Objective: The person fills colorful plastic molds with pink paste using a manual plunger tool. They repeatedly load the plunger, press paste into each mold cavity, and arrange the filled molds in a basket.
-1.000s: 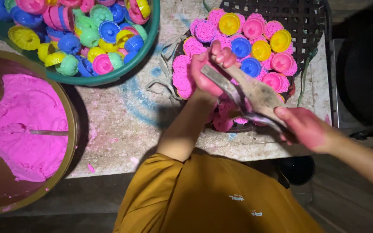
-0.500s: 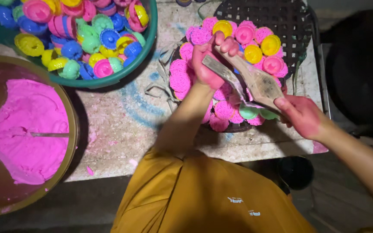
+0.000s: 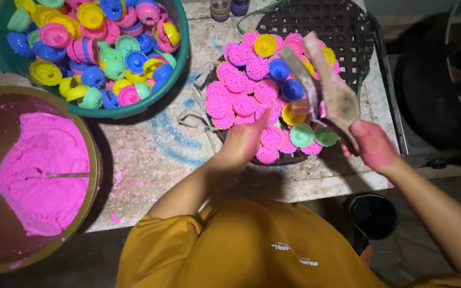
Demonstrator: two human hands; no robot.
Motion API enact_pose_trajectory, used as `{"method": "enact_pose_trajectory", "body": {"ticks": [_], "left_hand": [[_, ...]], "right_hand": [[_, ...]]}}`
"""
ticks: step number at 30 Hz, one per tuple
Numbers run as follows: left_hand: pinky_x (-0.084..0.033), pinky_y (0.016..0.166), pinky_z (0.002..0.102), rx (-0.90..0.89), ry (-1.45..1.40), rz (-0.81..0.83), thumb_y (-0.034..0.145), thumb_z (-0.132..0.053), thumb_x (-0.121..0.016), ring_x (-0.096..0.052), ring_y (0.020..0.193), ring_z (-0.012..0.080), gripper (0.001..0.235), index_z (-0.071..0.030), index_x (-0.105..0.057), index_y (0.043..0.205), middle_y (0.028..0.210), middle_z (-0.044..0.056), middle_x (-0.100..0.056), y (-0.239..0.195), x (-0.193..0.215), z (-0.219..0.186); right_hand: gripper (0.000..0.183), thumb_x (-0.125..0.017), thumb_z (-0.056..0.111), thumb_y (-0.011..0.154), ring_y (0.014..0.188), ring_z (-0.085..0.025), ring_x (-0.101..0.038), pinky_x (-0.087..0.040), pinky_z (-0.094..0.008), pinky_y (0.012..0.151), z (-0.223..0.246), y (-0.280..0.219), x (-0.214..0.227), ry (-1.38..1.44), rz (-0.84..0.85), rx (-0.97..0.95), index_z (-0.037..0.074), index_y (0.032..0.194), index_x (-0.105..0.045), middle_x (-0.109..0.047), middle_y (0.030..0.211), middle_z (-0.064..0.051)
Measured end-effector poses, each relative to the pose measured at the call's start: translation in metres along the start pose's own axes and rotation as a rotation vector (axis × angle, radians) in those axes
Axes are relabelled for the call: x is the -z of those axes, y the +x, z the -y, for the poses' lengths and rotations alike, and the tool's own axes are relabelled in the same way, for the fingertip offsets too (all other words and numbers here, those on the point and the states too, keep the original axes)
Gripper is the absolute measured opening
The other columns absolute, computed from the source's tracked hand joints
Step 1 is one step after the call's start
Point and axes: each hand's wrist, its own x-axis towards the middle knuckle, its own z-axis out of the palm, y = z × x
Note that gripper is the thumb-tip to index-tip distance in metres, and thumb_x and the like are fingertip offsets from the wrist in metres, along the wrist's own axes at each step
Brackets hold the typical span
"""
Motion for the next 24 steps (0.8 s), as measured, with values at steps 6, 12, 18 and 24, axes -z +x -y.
{"method": "enact_pose_trajectory", "body": {"ticks": [6, 12, 18, 24], "left_hand": [[-0.056, 0.09, 0.044, 0.129, -0.338, 0.197, 0.086, -0.05, -0.078, -0.068, 0.106, 0.0293, 0.088, -0.012, -0.037, 0.155, 0.119, 0.014, -0.068, 0.028, 0.039, -0.049], [-0.041, 0.116, 0.046, 0.02, -2.304, 0.083, 0.102, -0.073, -0.048, -0.059, 0.115, 0.0251, 0.071, -0.008, -0.055, 0.128, 0.112, 0.007, -0.06, 0.104, -0.006, -0.075], [-0.045, 0.097, 0.042, 0.07, -2.36, -0.083, 0.103, -0.065, -0.047, -0.048, 0.082, 0.0155, 0.052, -0.014, -0.051, 0.094, 0.083, -0.002, -0.048, 0.123, -0.041, -0.069], [-0.047, 0.085, 0.04, 0.155, -2.282, -0.112, 0.099, -0.064, -0.045, -0.047, 0.072, 0.0154, 0.05, -0.016, -0.05, 0.082, 0.075, -0.003, -0.047, 0.123, -0.057, -0.047]], "right_hand": [[0.071, -0.029, 0.059, 0.104, 0.066, -0.018, -0.066, -0.055, -0.032, 0.066, 0.002, -0.026, 0.019, 0.12, 0.136, -0.125, -0.001, 0.109, -0.066, -0.069, 0.075, -0.01], [0.073, -0.029, 0.059, 0.101, 0.061, -0.019, -0.063, -0.053, -0.035, 0.062, 0.046, -0.047, 0.012, 0.265, 0.372, -0.505, -0.002, 0.106, -0.069, -0.068, 0.073, -0.01], [0.086, -0.023, 0.065, 0.1, 0.058, -0.023, -0.063, -0.052, -0.039, 0.063, 0.065, -0.047, 0.013, -0.364, 0.088, -0.5, -0.001, 0.073, -0.07, -0.068, 0.063, -0.011], [0.076, -0.028, 0.059, 0.104, 0.061, -0.029, -0.065, -0.053, -0.043, 0.067, 0.074, -0.048, -0.013, -0.488, -0.014, -0.395, -0.002, 0.077, -0.064, -0.065, 0.063, -0.017]]}}
